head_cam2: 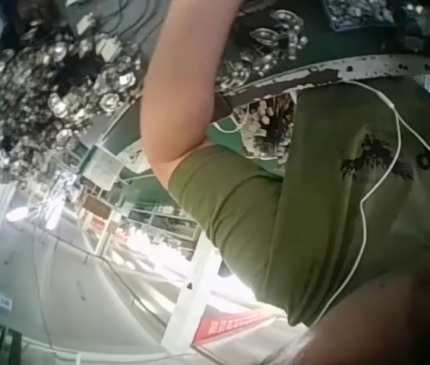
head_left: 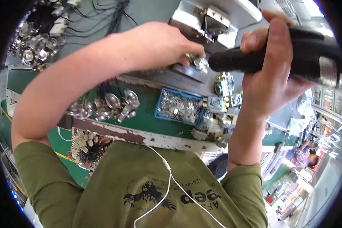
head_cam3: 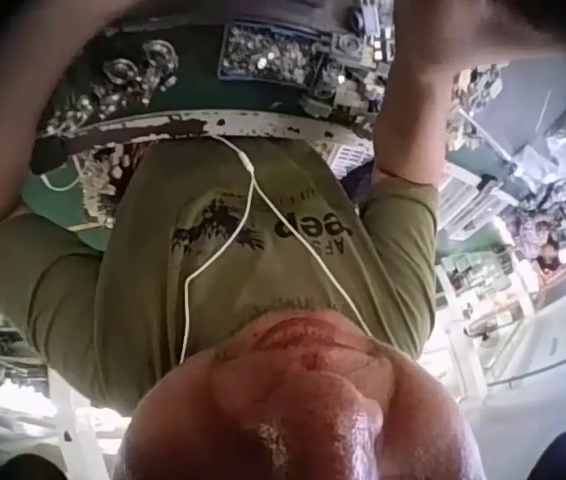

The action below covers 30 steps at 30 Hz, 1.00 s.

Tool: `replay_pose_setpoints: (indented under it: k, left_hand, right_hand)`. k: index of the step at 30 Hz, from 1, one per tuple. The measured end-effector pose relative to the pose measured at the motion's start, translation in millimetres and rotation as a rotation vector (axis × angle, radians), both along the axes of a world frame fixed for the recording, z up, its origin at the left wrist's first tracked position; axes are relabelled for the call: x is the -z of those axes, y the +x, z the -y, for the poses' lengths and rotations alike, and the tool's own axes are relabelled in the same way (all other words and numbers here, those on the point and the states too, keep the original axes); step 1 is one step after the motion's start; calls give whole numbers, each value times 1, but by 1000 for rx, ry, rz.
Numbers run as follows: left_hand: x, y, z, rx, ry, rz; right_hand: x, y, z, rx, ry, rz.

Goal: Assembling electronic components and securing them with a power tool on a factory assembly line.

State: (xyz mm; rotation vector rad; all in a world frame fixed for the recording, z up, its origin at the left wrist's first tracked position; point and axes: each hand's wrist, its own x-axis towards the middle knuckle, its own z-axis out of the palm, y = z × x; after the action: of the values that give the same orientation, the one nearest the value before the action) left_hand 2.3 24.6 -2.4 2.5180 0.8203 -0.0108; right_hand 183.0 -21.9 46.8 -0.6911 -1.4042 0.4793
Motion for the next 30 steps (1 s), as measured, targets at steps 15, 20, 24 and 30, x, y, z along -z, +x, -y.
replay_pose_setpoints:
  k: [15, 20, 24, 30]
  left_hand:
    - [-19, -78, -72, -418, 328, -301]
    - [1, -63, -81, -305, 451, -422]
    - [12, -68, -84, -151, 580, -404]
    - [6, -69, -77, -144, 425, -440]
  right_hand:
    - [-31, 27, 25, 174, -139, -6]
    - [-31, 28, 28, 117, -145, 17]
    - [-27, 36, 24, 75, -98, 38]
    - [-25, 31, 25, 75, -52, 14]
